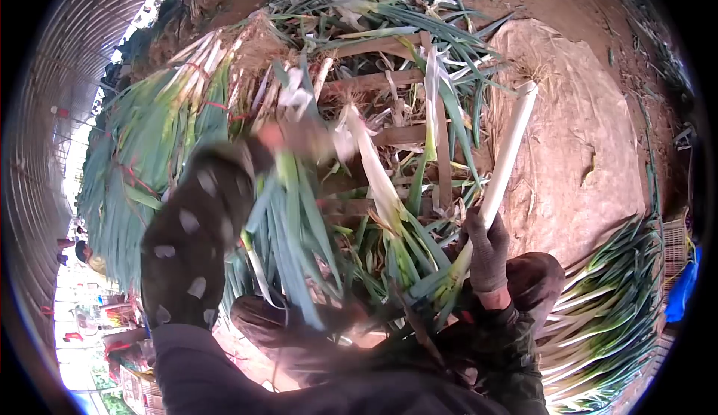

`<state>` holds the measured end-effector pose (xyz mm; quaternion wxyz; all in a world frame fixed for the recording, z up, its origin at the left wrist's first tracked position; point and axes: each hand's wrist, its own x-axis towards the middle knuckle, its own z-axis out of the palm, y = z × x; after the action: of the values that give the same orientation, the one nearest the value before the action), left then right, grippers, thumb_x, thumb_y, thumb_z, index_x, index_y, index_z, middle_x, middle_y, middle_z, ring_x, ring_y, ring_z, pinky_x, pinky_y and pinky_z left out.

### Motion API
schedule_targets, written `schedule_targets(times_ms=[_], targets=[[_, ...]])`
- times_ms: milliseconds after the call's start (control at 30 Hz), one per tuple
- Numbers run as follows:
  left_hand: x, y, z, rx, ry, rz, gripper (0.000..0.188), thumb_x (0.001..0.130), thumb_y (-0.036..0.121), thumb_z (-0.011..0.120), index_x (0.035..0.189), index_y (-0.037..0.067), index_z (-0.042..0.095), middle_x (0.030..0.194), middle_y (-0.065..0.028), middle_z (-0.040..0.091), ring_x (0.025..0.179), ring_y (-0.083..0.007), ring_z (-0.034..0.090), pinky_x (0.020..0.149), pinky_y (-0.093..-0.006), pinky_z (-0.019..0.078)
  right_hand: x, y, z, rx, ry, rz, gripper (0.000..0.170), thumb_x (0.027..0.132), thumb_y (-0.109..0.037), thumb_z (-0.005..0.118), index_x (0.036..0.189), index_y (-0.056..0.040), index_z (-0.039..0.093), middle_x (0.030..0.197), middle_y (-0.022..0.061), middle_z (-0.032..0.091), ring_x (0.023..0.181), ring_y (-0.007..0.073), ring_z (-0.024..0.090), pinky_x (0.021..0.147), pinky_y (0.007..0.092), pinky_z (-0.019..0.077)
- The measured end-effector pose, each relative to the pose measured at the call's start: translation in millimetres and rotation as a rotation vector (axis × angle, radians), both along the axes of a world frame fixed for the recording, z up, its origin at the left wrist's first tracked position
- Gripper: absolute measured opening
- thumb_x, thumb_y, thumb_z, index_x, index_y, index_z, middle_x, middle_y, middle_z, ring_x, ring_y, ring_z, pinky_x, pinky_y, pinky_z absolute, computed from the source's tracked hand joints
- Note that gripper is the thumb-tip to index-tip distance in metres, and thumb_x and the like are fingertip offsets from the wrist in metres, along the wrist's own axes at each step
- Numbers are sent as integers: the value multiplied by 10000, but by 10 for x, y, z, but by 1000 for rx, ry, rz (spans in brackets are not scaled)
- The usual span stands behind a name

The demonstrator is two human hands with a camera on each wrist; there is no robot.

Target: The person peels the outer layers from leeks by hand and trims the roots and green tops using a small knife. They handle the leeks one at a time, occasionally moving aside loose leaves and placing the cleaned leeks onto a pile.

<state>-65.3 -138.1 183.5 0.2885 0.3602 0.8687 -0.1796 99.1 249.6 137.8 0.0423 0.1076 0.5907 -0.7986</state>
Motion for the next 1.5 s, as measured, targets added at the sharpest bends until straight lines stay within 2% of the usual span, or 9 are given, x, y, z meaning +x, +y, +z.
schedule_targets(times_ms=[133,267,333,433,600,800,1067,1167,1500], targets=[[-1339,-584,910,68,998,70,165,904,74,542,1057,40,596,721,-89,619,631,-226,630,549,-363,515,-32,-22,-18,88,-22,-5,200,984,-214,611,1063,-32,584,757,-18,545,622,70,504,543,218,400],[-1236,-441,1407,240,1635,-37,121,928,106,524,936,47,630,714,-67,601,581,-201,592,529,-344,484,-7,-19,127,-5,-56,14,163,1001,-177,599,1073,-32,581,737,-20,554,595,50,514,513,212,414],[-780,-101,979,305,1404,4,162,940,122,515,875,51,646,710,-56,592,557,-188,573,519,-334,469,-8,-26,52,26,-13,5,177,993,-200,611,1048,-34,583,731,-13,545,591,63,510,525,216,418],[286,838,-289,463,563,603,342,853,337,690,1022,49,615,860,-133,693,775,-343,682,739,-435,547,-2,-26,-23,39,33,16,213,967,-228,643,1025,-33,577,718,3,543,573,92,517,519,226,408],[862,1195,-1495,1118,389,1271,456,723,279,829,1030,12,623,832,-147,680,733,-322,676,678,-414,536,42,-83,52,21,-20,73,222,920,-191,701,1009,-17,595,672,12,549,544,102,530,495,253,445],[815,1063,-1464,1830,-458,1615,275,785,125,752,1014,17,646,774,-28,626,602,-168,560,564,-337,483,59,-182,44,-95,-39,131,213,883,-116,731,1025,15,641,746,57,672,525,113,586,458,249,479],[952,1681,-715,1235,573,1160,524,702,333,788,1059,-3,604,798,-153,699,713,-282,688,663,-393,539,-69,-331,319,-134,80,48,239,904,-151,710,1037,35,643,858,112,709,687,175,706,608,282,574],[1047,1929,-449,1070,574,1172,656,723,523,746,1082,-7,605,825,-219,690,767,-391,687,714,-485,540,-307,-436,448,-63,157,132,203,907,-138,710,1008,30,657,870,100,718,718,175,712,627,273,583],[1362,2173,-727,1116,695,950,389,825,197,653,1115,9,473,980,-239,634,890,-458,640,730,-531,526,-579,-630,478,318,270,91,244,823,-126,777,1015,-6,685,858,27,690,737,87,598,671,269,512]])
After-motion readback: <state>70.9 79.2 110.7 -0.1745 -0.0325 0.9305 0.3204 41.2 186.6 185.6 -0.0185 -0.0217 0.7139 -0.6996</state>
